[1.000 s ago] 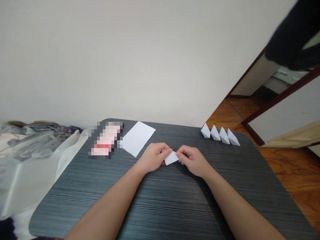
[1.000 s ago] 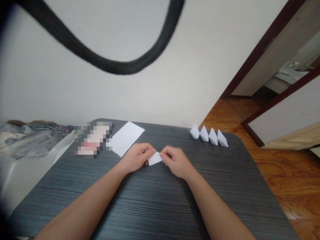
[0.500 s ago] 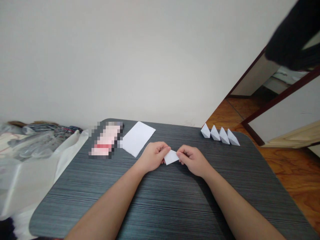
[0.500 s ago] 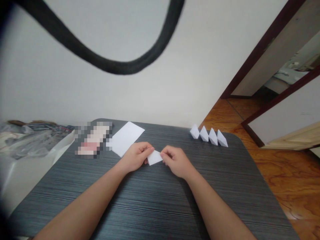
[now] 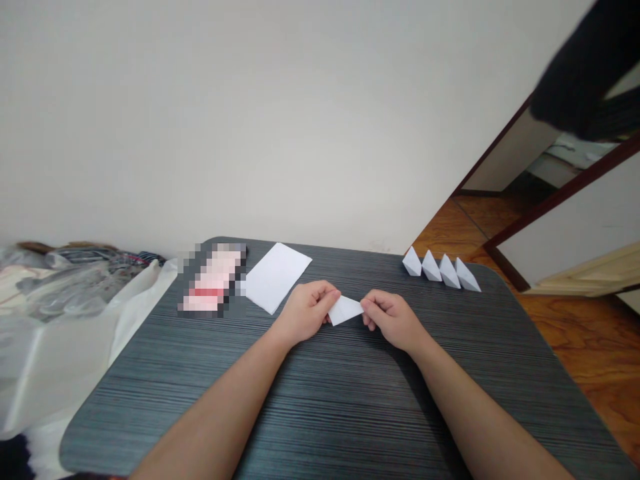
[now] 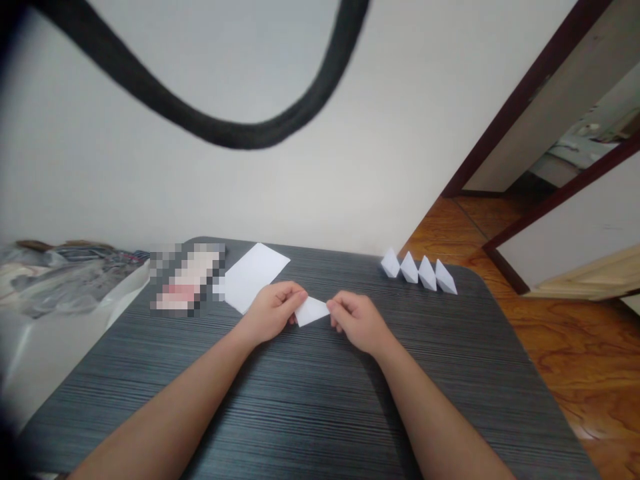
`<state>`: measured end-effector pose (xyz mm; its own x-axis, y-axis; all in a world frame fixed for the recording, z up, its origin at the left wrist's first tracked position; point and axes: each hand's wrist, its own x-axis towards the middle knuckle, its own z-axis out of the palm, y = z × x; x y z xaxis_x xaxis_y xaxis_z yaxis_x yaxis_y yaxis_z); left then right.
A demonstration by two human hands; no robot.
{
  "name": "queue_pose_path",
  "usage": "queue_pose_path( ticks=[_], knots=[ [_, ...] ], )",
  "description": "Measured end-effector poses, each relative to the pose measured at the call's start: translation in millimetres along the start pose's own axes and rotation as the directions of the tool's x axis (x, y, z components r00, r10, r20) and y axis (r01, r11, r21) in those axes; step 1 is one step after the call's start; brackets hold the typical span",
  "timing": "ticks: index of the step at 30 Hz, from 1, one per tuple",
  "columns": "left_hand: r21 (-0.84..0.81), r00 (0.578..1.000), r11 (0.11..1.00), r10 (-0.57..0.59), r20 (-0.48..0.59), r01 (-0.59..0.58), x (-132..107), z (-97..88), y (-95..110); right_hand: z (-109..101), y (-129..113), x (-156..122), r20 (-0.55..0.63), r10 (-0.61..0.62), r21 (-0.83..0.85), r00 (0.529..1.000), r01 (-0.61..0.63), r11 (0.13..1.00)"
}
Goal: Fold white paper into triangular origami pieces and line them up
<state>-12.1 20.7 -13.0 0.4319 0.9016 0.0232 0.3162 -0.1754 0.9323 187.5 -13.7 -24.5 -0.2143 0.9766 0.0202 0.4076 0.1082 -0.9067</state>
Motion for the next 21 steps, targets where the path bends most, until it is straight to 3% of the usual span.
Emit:
queue_pose_path(
  ticks=[11,21],
  knots=[
    [-0.162,0.999,0.986,-0.028,0.021,0.031,1.6,0.8,-0.9,-3.2,-4.9,-0.4,-0.01,0.042,-0.01,0.999,-0.042,0.999],
    [0.033,0.999,0.999,-0.019,0.049,0.017,-0.7,-0.1,2.2,-0.9,-4.3,-0.8,0.007,0.016,-0.01,1.0,-0.016,1.0]
  ],
)
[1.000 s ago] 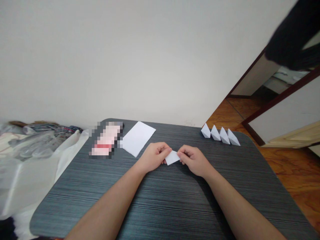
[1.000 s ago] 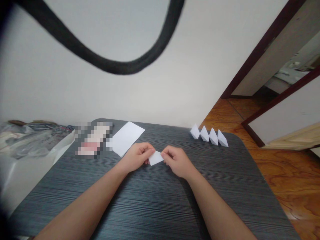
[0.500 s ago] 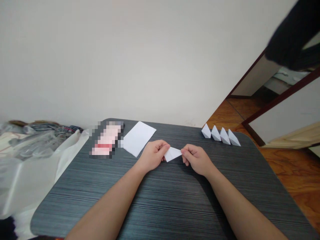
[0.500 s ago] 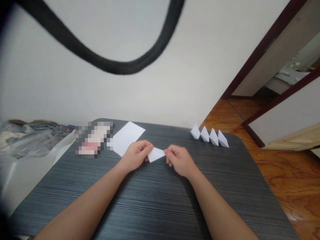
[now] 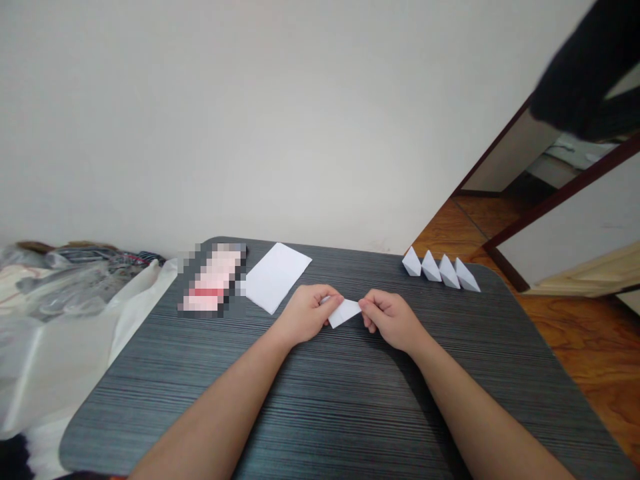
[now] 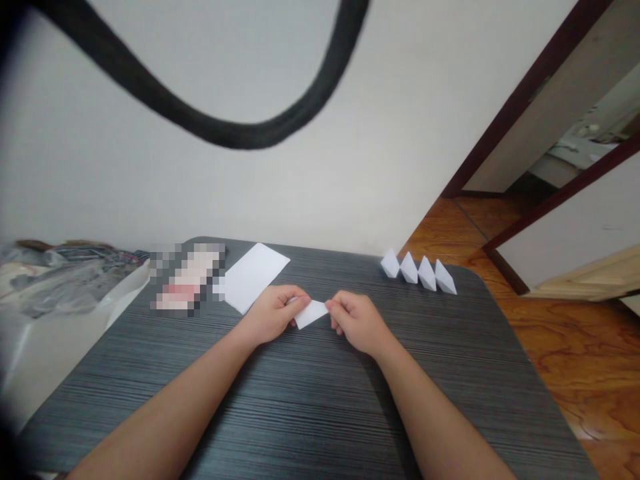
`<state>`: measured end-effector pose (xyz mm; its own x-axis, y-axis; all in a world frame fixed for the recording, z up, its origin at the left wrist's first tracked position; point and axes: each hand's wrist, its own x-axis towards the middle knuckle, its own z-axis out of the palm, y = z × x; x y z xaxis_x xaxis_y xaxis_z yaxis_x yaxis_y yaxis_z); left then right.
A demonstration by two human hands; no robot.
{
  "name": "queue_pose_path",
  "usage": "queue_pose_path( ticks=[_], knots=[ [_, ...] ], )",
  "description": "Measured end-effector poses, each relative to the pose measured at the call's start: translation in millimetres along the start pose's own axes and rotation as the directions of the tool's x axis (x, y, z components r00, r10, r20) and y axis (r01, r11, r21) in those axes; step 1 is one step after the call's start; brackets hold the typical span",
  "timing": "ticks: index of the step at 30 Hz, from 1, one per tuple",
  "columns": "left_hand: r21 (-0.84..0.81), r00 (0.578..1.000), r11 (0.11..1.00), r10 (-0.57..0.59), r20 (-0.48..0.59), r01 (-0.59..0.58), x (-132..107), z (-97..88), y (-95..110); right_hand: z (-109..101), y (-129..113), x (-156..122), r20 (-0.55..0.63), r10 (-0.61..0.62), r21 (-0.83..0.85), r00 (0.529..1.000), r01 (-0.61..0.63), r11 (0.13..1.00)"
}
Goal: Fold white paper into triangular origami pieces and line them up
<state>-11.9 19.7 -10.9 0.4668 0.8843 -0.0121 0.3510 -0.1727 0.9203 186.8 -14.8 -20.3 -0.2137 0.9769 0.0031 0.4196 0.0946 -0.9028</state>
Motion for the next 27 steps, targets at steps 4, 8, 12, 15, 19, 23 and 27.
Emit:
queue_pose_path(
  ticks=[4,8,12,15,19,23,27],
  knots=[
    [-0.015,0.999,1.0,0.006,-0.037,-0.006,0.7,-0.5,-0.1,0.9,2.8,0.5,-0.023,0.004,0.061,1.0,-0.003,0.998],
    [-0.018,0.999,1.0,0.008,-0.044,-0.008,1.9,-1.4,-1.5,-1.1,2.7,-0.1,-0.02,-0.009,0.048,1.0,0.01,0.999],
    [0.0,0.999,0.999,0.052,-0.009,-0.052,1.8,-2.3,0.6,-3.2,0.1,-0.7,-0.011,-0.039,0.008,0.999,0.039,0.999],
    [-0.021,0.998,0.998,0.053,0.027,-0.052,0.8,-1.8,3.9,-3.2,-2.3,-0.7,0.021,-0.055,-0.017,0.998,0.056,0.998],
    [-0.025,0.997,0.998,0.053,0.047,-0.052,-0.3,-0.8,5.2,-1.6,-4.7,-0.7,0.042,-0.072,-0.036,0.997,0.073,0.997],
    [-0.02,0.999,0.999,0.04,0.03,-0.04,-0.1,-0.4,2.6,-0.9,-3.6,-0.3,0.03,-0.083,-0.009,0.996,0.083,0.997],
    [-0.038,0.999,0.999,0.031,0.029,-0.03,0.4,-0.2,1.9,-2.5,-1.2,-0.4,0.009,-0.083,-0.002,0.997,0.083,0.997]
  ],
)
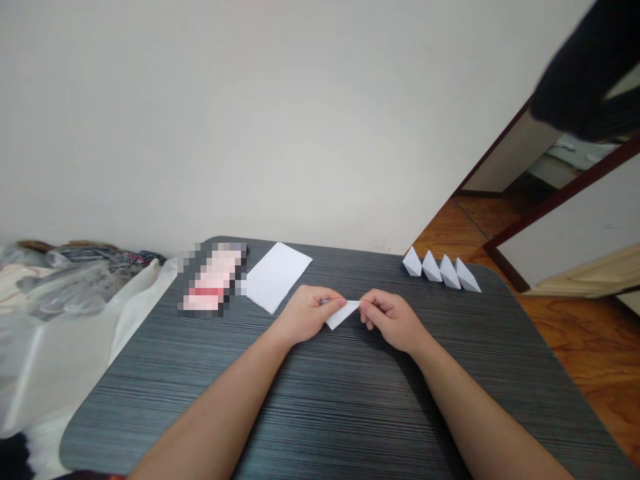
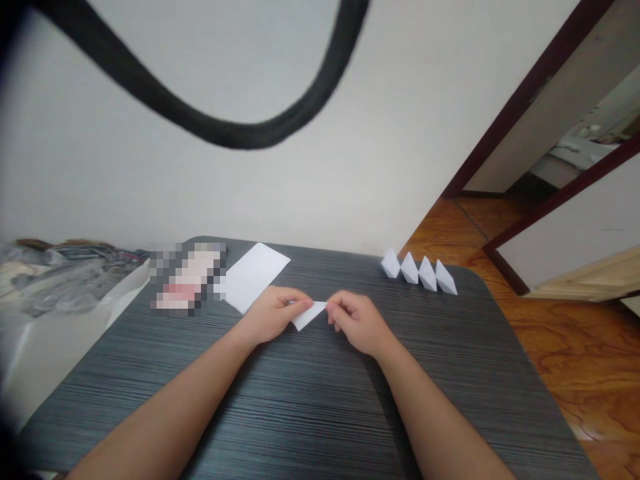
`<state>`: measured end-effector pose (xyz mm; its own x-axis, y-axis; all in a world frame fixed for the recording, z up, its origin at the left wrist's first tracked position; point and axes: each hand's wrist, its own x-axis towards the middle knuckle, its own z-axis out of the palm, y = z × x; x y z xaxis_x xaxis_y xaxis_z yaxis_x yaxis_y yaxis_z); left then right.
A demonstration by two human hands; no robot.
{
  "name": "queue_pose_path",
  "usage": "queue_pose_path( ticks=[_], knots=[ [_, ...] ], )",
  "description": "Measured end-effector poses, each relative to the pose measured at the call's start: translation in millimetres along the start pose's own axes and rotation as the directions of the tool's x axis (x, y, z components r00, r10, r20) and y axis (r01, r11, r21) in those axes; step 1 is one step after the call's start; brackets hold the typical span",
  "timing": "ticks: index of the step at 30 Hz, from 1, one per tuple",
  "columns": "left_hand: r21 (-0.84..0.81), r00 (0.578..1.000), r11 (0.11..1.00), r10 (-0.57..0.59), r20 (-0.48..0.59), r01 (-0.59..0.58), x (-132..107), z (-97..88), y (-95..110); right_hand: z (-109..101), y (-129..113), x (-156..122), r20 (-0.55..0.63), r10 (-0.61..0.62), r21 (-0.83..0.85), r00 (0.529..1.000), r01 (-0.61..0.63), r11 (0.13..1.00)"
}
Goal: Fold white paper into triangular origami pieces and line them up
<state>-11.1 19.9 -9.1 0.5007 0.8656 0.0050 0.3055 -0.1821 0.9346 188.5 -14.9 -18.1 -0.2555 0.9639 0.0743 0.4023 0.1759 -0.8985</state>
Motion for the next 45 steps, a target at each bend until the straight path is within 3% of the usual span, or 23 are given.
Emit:
queue_pose_path(
  ticks=[8,17,23,28,35,45],
  knots=[
    [-0.049,1.0,0.999,-0.02,-0.011,0.019,1.7,-0.9,-2.6,-3.0,0.1,-2.0,-0.045,0.007,0.057,0.999,-0.004,0.998],
    [-0.1,1.0,0.995,-0.004,-0.004,0.003,2.3,-1.1,-4.5,4.2,12.4,-0.4,-0.028,0.011,0.353,1.0,-0.001,0.936],
    [-0.08,0.999,0.997,0.001,0.051,0.003,1.1,-0.2,-2.9,4.5,14.7,-1.2,-0.031,0.012,0.232,0.999,-0.005,0.973],
    [-0.099,0.994,0.995,0.024,0.102,-0.014,0.8,-0.5,-1.9,3.9,14.4,-0.5,-0.068,0.035,0.258,0.997,-0.016,0.966],
    [-0.064,0.992,0.997,0.05,0.114,-0.043,0.9,0.7,-5.0,1.8,9.0,-0.3,-0.071,-0.023,0.196,0.997,0.037,0.98],
    [0.073,0.976,0.976,0.199,0.092,-0.206,2.8,-2.8,-2.0,0.8,5.7,-0.5,-0.087,-0.019,0.091,0.996,0.027,0.996]
  ],
)
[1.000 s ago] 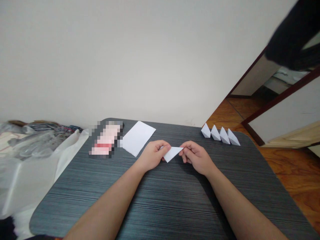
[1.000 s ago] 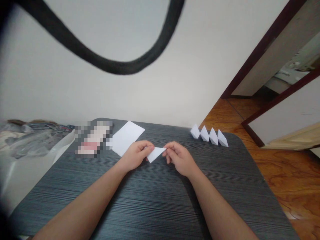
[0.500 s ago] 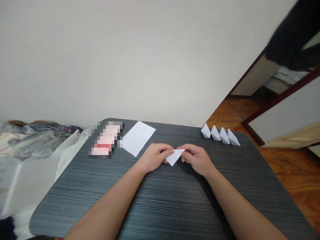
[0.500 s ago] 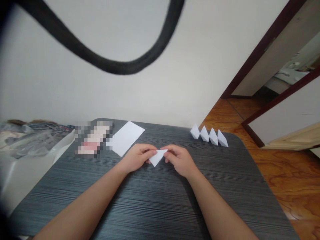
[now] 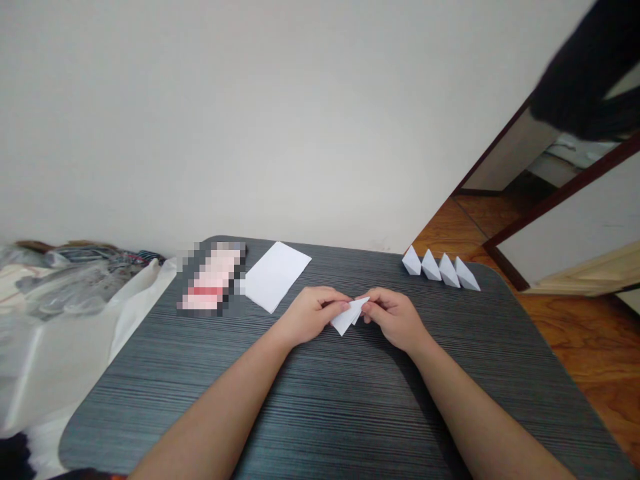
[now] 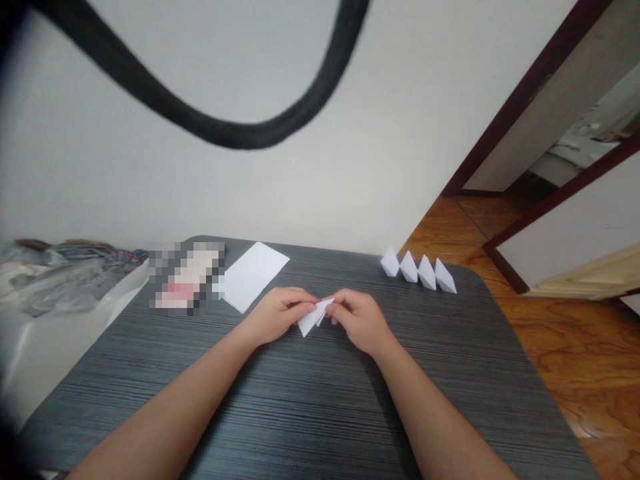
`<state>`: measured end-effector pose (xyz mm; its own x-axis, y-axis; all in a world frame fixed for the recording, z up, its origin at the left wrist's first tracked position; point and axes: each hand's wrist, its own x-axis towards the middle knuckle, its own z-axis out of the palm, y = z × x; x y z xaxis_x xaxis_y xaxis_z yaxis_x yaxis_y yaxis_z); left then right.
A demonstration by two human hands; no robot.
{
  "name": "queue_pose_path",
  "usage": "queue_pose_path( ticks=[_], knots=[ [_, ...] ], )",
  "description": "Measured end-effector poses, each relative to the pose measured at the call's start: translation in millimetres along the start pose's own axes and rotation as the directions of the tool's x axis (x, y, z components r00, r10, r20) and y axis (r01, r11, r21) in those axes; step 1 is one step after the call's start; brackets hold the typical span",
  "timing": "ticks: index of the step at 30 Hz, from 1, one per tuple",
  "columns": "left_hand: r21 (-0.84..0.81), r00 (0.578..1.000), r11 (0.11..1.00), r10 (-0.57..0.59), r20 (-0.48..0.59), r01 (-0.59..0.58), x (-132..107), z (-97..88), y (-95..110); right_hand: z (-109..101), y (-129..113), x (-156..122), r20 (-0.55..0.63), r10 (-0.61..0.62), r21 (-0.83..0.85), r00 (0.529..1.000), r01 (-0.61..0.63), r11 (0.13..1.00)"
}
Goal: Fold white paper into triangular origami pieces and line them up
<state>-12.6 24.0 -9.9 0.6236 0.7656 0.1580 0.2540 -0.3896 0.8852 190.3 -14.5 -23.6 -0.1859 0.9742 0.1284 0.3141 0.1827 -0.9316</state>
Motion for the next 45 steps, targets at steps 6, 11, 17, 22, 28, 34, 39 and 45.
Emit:
queue_pose_path(
  ticks=[6,11,17,22,28,34,39,45],
  knots=[
    [-0.014,1.0,1.0,0.004,0.003,-0.004,0.1,1.5,-1.4,0.2,1.8,1.1,-0.012,-0.002,-0.025,1.0,0.002,1.0],
    [-0.064,0.999,0.997,-0.039,-0.007,0.038,-0.9,3.4,-1.5,0.4,1.8,0.1,-0.035,0.002,-0.065,0.999,-0.004,0.998],
    [-0.13,0.994,0.986,-0.107,0.007,0.107,-2.0,4.5,-0.5,1.4,0.6,0.9,-0.029,-0.004,-0.103,1.0,0.0,0.995],
    [-0.164,0.988,0.977,-0.146,-0.042,0.138,-2.3,5.5,1.5,0.9,-3.5,1.9,-0.035,-0.03,-0.161,0.999,0.024,0.987],
    [-0.223,0.978,0.954,-0.207,0.001,0.202,-3.6,6.8,0.4,1.5,-5.7,5.2,-0.035,-0.128,-0.165,0.991,0.12,0.979],
    [-0.226,0.975,0.949,-0.221,0.028,0.221,-3.6,6.5,-1.0,5.3,-1.6,4.7,-0.066,-0.092,-0.159,0.994,0.08,0.984],
    [-0.194,0.97,0.951,-0.234,0.061,0.241,-2.9,5.7,4.5,7.5,0.6,3.4,-0.088,0.026,-0.202,0.996,-0.043,0.978],
    [0.001,0.987,0.991,-0.135,0.091,0.135,-1.9,3.4,11.9,9.2,-2.4,2.9,-0.1,-0.007,-0.296,0.995,-0.024,0.955]
  ],
)
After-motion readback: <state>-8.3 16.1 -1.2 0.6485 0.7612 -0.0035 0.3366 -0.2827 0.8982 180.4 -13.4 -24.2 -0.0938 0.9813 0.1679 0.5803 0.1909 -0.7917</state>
